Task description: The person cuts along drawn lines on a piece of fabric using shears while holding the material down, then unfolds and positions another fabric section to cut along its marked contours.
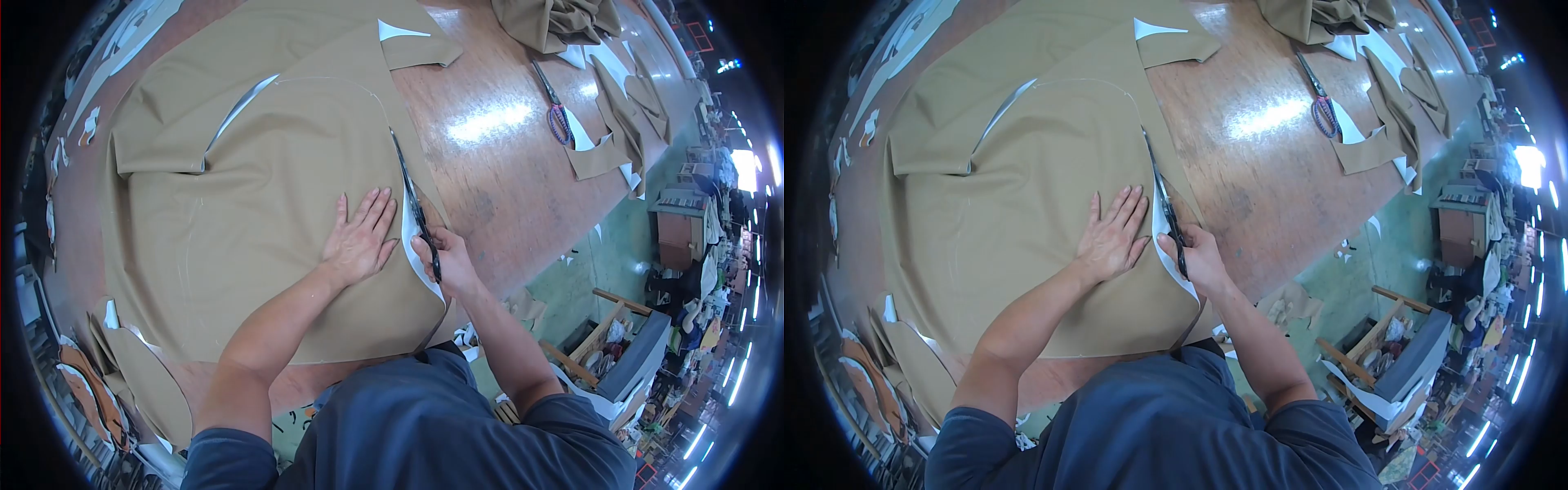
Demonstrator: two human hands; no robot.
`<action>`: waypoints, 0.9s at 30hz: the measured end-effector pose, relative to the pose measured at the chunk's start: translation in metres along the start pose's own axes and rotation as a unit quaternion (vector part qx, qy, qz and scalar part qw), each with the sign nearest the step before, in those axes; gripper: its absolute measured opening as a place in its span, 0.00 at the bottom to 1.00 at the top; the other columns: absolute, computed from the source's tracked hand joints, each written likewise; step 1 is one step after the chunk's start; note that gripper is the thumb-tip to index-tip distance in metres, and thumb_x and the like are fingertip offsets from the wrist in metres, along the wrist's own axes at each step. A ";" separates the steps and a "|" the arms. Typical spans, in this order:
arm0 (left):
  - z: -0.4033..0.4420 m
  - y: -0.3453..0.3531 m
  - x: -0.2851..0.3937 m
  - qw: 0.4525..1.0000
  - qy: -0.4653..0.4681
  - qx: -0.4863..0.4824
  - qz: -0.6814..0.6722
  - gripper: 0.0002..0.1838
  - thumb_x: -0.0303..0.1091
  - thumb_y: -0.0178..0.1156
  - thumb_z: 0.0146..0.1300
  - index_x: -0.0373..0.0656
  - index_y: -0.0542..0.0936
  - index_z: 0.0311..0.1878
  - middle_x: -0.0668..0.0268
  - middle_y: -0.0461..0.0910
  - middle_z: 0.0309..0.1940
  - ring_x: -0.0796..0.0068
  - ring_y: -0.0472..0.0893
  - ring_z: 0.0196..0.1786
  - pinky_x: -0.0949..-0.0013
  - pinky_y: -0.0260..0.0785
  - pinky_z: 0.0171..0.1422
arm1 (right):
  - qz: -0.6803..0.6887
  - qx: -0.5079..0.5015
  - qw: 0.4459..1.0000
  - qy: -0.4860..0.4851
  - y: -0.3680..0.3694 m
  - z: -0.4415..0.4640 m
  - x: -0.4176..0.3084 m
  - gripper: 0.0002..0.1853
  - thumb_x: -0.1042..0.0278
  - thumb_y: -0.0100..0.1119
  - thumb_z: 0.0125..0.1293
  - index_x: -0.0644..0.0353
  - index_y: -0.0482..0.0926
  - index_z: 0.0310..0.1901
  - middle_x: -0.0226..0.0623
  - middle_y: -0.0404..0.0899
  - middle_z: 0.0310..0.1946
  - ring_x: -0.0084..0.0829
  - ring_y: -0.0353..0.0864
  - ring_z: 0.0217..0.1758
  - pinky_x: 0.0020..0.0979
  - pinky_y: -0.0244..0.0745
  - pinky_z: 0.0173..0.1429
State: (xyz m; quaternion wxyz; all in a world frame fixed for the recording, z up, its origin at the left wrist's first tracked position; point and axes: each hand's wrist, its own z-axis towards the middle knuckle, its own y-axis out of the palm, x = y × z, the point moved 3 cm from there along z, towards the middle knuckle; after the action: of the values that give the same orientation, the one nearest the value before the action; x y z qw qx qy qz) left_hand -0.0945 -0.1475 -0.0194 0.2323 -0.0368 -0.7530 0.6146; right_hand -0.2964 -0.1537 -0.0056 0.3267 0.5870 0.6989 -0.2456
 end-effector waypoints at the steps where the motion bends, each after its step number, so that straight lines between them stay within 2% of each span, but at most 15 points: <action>1: 0.000 0.000 0.000 1.000 -0.001 0.000 -0.001 0.41 0.55 0.52 0.80 0.40 0.58 0.87 0.56 0.50 0.90 0.56 0.47 0.92 0.24 0.38 0.89 | -0.001 0.001 1.000 0.002 0.000 -0.001 -0.001 0.23 0.56 0.76 0.73 0.69 0.80 0.53 0.25 0.75 0.24 0.15 0.68 0.18 0.24 0.60 0.20; 22: -0.002 -0.001 0.002 1.000 0.002 0.003 -0.008 0.41 0.55 0.52 0.81 0.39 0.59 0.87 0.56 0.50 0.90 0.56 0.48 0.92 0.25 0.40 0.88 | -0.037 -0.007 0.999 0.016 0.004 0.002 -0.020 0.23 0.56 0.74 0.74 0.70 0.79 0.54 0.26 0.75 0.25 0.16 0.68 0.18 0.24 0.62 0.22; 27: -0.003 0.001 0.001 0.999 0.004 0.022 -0.025 0.42 0.54 0.56 0.78 0.39 0.60 0.86 0.55 0.53 0.89 0.55 0.50 0.91 0.23 0.40 0.88 | -0.022 0.000 1.000 0.011 0.011 0.015 -0.018 0.23 0.56 0.74 0.74 0.70 0.79 0.52 0.26 0.76 0.27 0.16 0.69 0.18 0.23 0.62 0.21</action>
State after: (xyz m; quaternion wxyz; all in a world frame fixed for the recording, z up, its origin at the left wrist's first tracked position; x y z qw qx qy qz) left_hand -0.0941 -0.1444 -0.0195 0.2512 -0.0152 -0.7393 0.6245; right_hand -0.2818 -0.1743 -0.0012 0.3138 0.5744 0.7147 -0.2466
